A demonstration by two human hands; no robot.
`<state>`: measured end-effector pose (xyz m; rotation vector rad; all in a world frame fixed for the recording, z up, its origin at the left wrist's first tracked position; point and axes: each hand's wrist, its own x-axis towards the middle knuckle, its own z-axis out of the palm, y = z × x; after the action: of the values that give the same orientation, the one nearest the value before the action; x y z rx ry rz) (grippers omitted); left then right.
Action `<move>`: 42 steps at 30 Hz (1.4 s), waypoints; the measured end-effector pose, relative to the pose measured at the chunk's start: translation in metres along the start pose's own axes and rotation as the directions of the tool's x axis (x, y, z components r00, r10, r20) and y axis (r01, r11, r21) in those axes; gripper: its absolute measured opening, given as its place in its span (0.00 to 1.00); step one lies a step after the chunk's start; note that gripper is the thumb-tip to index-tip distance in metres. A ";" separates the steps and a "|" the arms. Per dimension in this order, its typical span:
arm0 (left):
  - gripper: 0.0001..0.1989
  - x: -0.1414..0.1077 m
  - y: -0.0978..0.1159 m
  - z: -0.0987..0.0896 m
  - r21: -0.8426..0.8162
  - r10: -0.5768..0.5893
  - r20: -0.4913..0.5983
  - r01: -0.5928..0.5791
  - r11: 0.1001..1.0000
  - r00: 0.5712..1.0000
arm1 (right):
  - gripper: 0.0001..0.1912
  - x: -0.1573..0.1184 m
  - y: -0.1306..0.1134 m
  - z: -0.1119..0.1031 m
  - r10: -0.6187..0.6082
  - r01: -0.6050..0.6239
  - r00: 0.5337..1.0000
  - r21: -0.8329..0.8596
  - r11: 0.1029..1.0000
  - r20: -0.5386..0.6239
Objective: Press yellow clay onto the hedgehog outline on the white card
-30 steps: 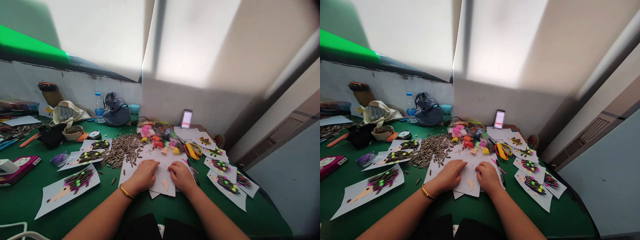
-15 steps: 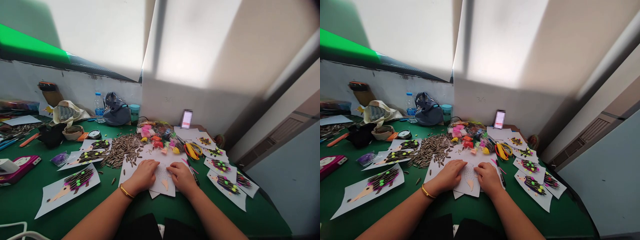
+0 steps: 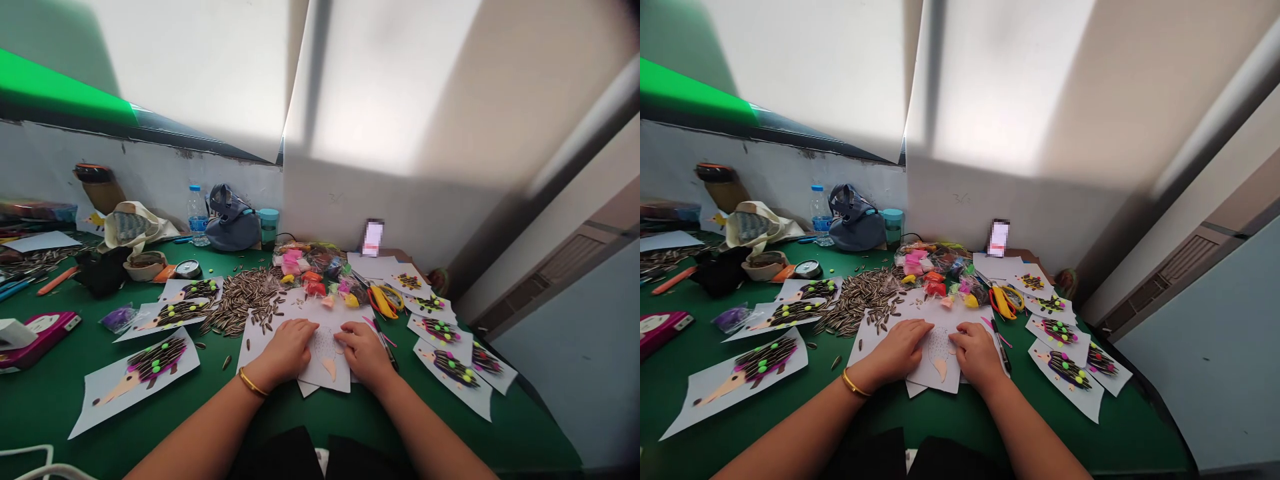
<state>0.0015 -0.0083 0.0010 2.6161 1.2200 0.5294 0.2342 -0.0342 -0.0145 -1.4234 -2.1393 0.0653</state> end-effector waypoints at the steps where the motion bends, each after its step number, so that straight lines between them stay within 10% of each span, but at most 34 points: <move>1: 0.29 0.000 0.000 0.000 0.001 -0.002 0.002 0.002 1.000 1.000 | 0.21 0.000 0.000 0.000 -0.006 0.006 1.000 0.005 1.000 0.006; 42: 0.30 0.000 -0.002 0.000 0.001 -0.002 0.006 0.002 1.000 1.000 | 0.24 0.001 0.008 0.004 0.055 -0.054 0.998 0.098 0.994 -0.015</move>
<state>0.0006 -0.0071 0.0005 2.6152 1.2205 0.5199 0.2390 -0.0284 -0.0198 -1.4203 -2.0543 0.1751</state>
